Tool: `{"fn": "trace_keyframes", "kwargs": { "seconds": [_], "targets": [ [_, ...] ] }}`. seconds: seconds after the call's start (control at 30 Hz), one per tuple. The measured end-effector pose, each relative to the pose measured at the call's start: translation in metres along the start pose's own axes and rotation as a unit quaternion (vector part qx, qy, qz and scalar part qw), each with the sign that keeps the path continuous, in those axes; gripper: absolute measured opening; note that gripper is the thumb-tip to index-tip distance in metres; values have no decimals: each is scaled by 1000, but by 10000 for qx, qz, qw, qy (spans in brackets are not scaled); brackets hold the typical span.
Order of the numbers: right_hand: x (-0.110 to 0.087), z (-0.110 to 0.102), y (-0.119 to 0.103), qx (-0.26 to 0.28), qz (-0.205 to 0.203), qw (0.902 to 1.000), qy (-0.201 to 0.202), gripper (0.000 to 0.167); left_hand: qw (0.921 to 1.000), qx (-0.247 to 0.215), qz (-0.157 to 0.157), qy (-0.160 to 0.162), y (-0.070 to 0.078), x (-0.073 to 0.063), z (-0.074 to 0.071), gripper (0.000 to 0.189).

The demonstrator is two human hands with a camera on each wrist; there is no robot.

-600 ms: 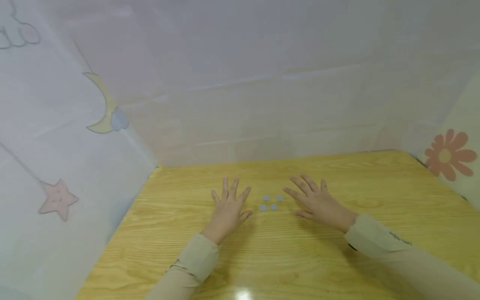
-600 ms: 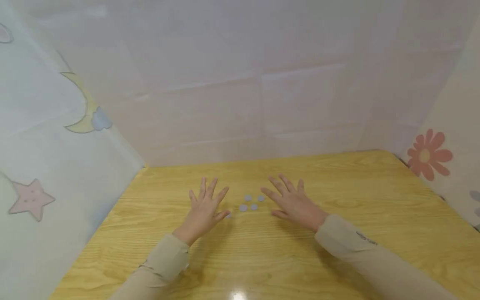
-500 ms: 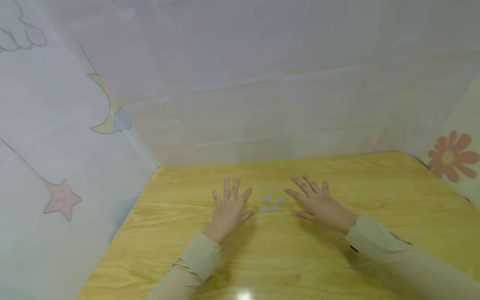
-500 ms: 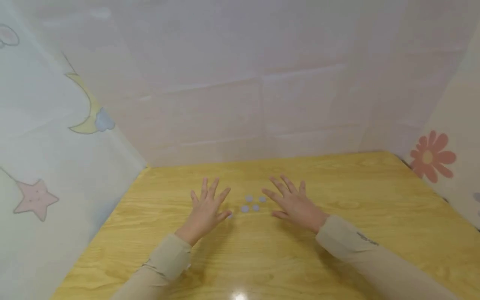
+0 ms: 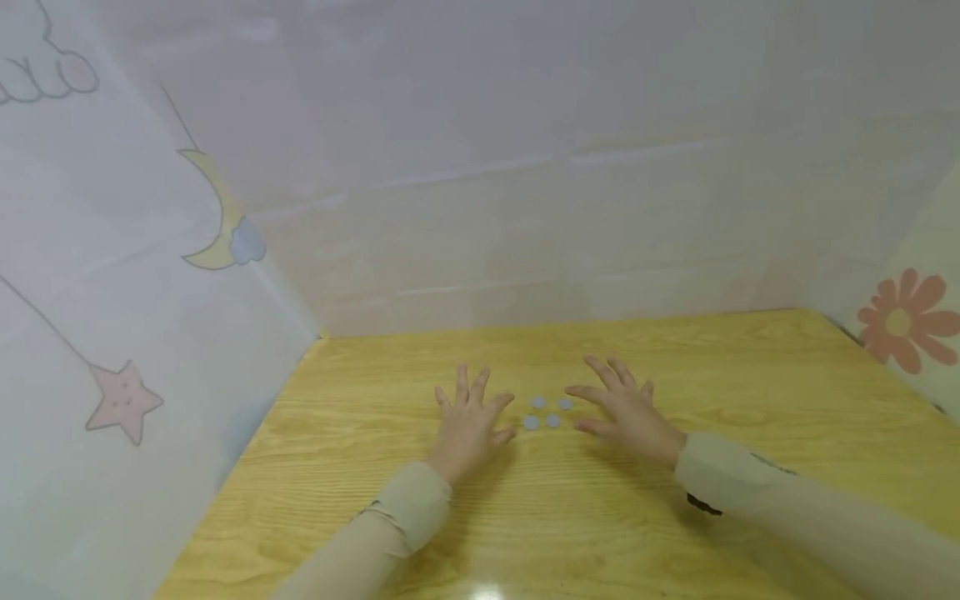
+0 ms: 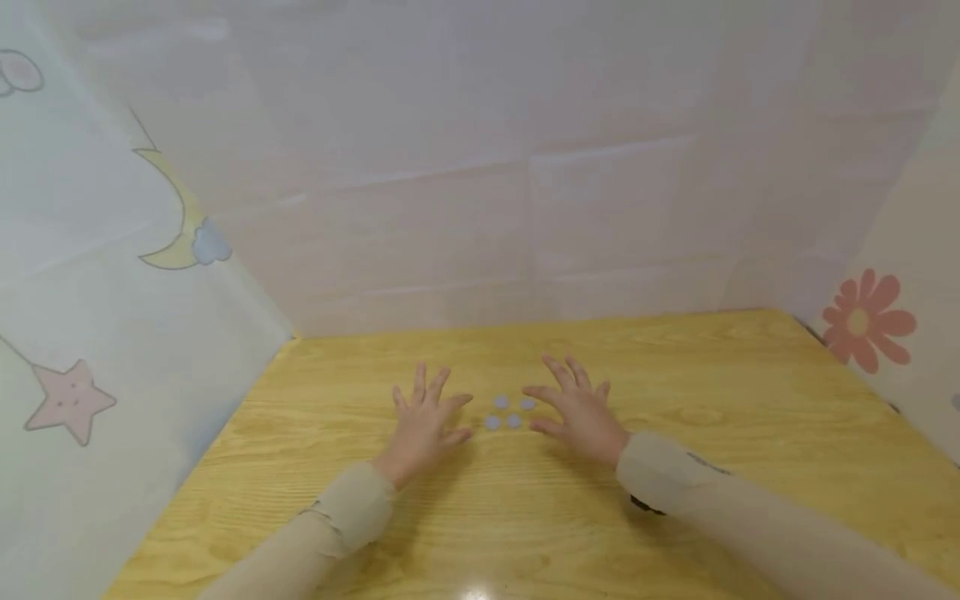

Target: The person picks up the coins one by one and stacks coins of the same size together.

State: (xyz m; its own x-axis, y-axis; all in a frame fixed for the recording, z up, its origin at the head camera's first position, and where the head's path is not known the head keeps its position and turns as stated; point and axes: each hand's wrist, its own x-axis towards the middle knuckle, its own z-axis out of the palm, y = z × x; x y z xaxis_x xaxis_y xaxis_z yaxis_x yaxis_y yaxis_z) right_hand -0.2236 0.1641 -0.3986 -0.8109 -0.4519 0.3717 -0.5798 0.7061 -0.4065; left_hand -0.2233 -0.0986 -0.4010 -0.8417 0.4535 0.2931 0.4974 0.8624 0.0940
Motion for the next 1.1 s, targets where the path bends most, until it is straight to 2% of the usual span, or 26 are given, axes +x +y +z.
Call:
{"fn": "trace_keyframes", "kwargs": {
  "seconds": [0.13, 0.23, 0.37, 0.5, 0.63, 0.77, 1.0, 1.1],
  "targets": [
    [4, 6, -1, 286, 199, 9994, 12, 41, 9988, -316, -350, -137, 3, 3, 7, 46],
    [6, 9, -1, 347, 307, 9988, -129, 40, 9946, -759, -656, -281, 5, 5, 9, 44],
    [10, 13, 0, 300, 323, 9985, -334, 40, 9858, -1319, -935, -448, 7, 5, 10, 43],
    [15, 16, 0, 373, 331, 9979, -423, 38, 9783, -1561, -1226, -592, 8, 4, 10, 42],
    [20, 18, 0, 707, 486, 9949, -529, 34, 9693, -1798, -1562, -604, 7, 7, 12, 41],
    [25, 21, 0, 869, 648, 9924, -576, 31, 9690, -1768, -1619, -600, 8, 10, 19, 40],
    [31, 31, 6, 673, 740, 9923, -727, 33, 9729, -1411, -1691, -700, 17, 17, 24, 39],
    [35, 34, 5, 634, 850, 9901, -923, 35, 9702, -1452, -1783, -764, 19, 20, 24, 38]
  ]
}}
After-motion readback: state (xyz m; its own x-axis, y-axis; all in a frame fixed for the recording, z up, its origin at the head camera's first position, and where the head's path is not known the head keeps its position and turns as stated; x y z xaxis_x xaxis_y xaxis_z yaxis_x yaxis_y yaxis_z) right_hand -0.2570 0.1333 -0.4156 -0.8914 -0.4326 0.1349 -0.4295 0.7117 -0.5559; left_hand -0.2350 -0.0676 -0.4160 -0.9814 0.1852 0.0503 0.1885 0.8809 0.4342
